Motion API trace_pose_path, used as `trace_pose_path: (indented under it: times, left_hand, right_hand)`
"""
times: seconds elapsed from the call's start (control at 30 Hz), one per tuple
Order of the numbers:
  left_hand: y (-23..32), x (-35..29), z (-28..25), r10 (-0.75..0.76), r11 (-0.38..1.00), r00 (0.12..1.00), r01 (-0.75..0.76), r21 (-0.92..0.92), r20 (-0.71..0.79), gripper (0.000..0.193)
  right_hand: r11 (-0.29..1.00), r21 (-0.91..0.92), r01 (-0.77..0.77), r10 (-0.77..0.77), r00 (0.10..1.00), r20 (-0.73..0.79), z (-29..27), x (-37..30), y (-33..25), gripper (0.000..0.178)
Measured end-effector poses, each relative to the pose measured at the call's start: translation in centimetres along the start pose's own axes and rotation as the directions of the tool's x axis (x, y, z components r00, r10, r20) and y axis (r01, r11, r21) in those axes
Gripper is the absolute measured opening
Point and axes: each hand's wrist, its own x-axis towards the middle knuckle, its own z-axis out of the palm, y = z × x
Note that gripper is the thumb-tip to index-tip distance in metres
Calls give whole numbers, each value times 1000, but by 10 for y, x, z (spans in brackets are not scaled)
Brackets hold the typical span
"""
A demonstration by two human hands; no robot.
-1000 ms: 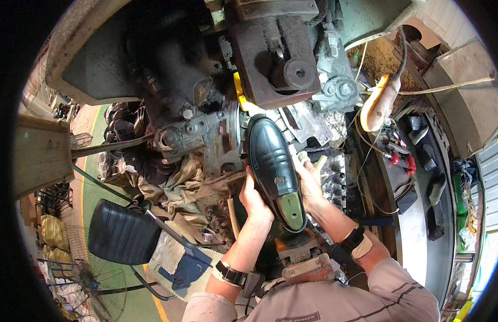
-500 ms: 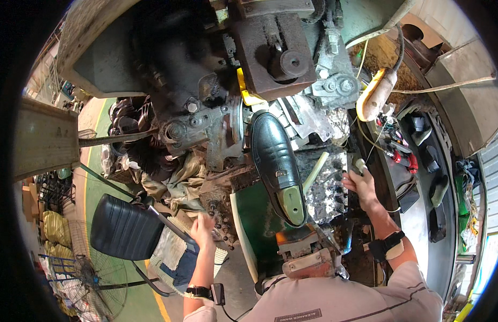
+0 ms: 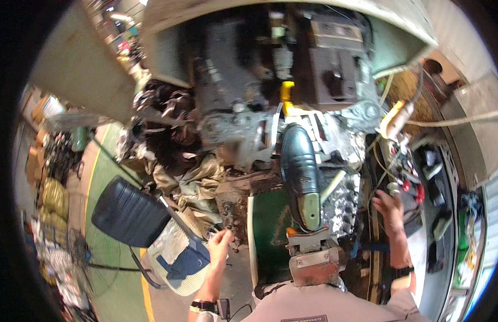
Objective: Manually position shoe uppers on shoe lasts and feed them into a toe-lasting machine.
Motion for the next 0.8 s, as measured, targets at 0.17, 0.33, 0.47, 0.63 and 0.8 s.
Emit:
trace_pose_path:
  times: [0.17,0.33,0.47,0.63,0.8]
  left_hand:
    - [158,-69,27,702,698,712,-694,176,20,19]
    - [242,-145,114,951,-186,-208,-976,-115,229,36]
    - [255,-158,133,979,-134,-177,-930,-341,98,46]
    - [345,-165,70,972,231,231,-881,-412,51,48]
    - [345,-189,118,955,295,189,-694,-657,228,47]
  right_hand:
    - [643,-146,752,-747,658,98,69,-98,-83,54]
    - [811,537,234,-526,694,493,188,-193,-77,67]
    - [897,421,137,-391,692,607,196,-221,-120,77]
    - [461,561,687,-880,274,388,143,-263,-230,69]
    - [513,315,798,-858,459,233,77,-296,-210,68]
